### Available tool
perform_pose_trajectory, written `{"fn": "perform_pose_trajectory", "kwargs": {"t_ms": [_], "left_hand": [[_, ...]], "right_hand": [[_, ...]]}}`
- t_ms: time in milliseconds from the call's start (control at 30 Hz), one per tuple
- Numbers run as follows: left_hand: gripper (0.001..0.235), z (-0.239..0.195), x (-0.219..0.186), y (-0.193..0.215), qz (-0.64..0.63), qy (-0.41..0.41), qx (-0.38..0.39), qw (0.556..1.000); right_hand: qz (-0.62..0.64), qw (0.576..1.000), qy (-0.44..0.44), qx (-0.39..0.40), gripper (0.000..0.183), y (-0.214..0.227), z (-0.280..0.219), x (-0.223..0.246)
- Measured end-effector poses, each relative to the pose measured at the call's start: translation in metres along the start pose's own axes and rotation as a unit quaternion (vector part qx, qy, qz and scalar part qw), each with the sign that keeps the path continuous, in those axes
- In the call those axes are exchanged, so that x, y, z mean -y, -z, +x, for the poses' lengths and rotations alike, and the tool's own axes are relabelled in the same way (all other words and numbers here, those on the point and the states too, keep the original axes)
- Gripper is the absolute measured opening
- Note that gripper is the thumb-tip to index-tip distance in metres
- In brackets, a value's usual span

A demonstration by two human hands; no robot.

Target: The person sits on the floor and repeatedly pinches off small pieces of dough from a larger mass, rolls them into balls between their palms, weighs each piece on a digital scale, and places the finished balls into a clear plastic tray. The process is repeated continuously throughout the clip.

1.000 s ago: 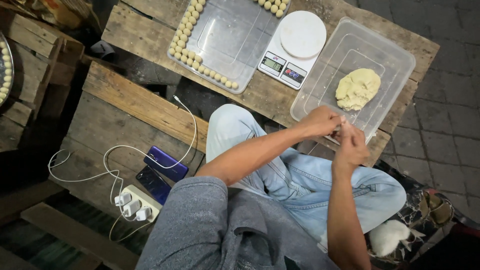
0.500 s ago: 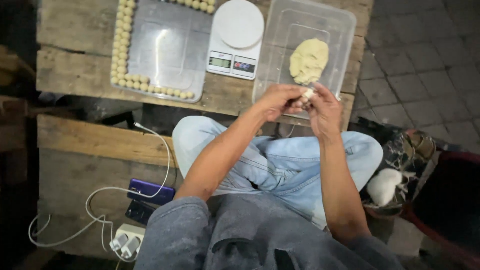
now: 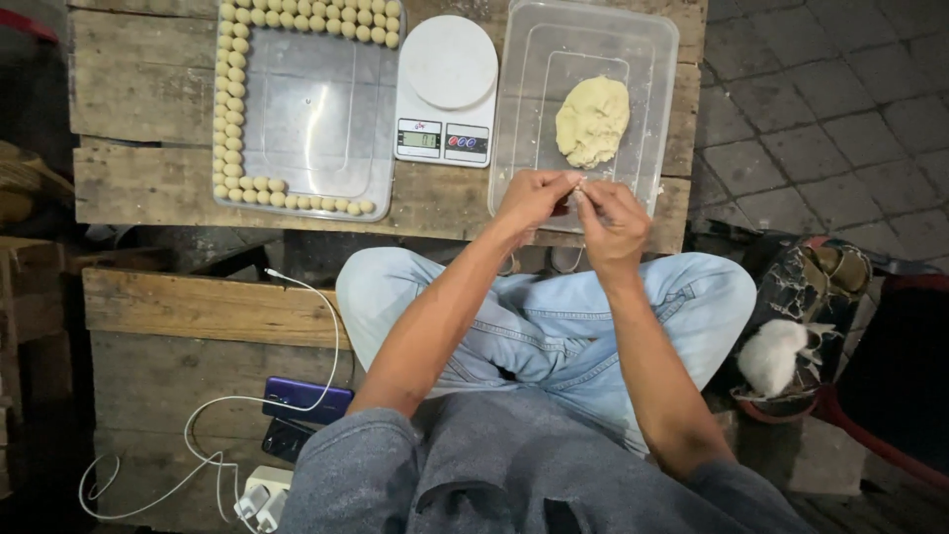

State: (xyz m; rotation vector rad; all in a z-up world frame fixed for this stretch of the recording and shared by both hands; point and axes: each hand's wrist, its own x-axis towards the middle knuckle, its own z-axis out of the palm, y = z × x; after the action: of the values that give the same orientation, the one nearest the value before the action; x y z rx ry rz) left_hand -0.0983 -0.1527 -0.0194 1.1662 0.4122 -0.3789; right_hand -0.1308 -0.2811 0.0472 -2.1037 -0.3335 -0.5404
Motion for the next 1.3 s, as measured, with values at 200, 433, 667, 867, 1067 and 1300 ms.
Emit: {"fn": "perform_pose_trajectory", "kwargs": {"t_ms": [200, 433, 667, 867, 1067, 1300], "left_hand": [[0.039, -0.018, -0.031, -0.003, -0.046, -0.041, 0.063, 0.996], [0.035, -0.008, -0.005, -0.020, -0.086, -0.007, 0.067, 0.994], [0.036, -0.077, -0.034, -0.052, -0.181, 0.065, 0.096, 0.977], [0.064, -0.085, -0.009, -0.060, -0.361, -0.197, 0.204, 0.888], [0.077, -0.129, -0.030, -0.034, -0.393, 0.011, 0.159, 0.906], [0.064, -0.186, -0.058, -0.073, -0.262, 0.031, -0.066, 0.962]], "right_hand": [[0.341, 0.884, -0.317, -0.037, 0.019, -0.008, -0.015, -0.045], [0.052, 0.993, -0.095, 0.045, 0.019, 0.010, 0.002, -0.006], [-0.053, 0.995, 0.081, 0.023, 0.053, 0.016, 0.034, 0.051], [-0.114, 0.973, 0.138, 0.146, 0.062, -0.002, -0.029, 0.026], [-0.042, 0.979, 0.175, 0.098, 0.060, 0.005, 0.005, 0.086], [0.003, 0.971, 0.202, 0.130, 0.066, 0.014, 0.015, 0.068]]}}
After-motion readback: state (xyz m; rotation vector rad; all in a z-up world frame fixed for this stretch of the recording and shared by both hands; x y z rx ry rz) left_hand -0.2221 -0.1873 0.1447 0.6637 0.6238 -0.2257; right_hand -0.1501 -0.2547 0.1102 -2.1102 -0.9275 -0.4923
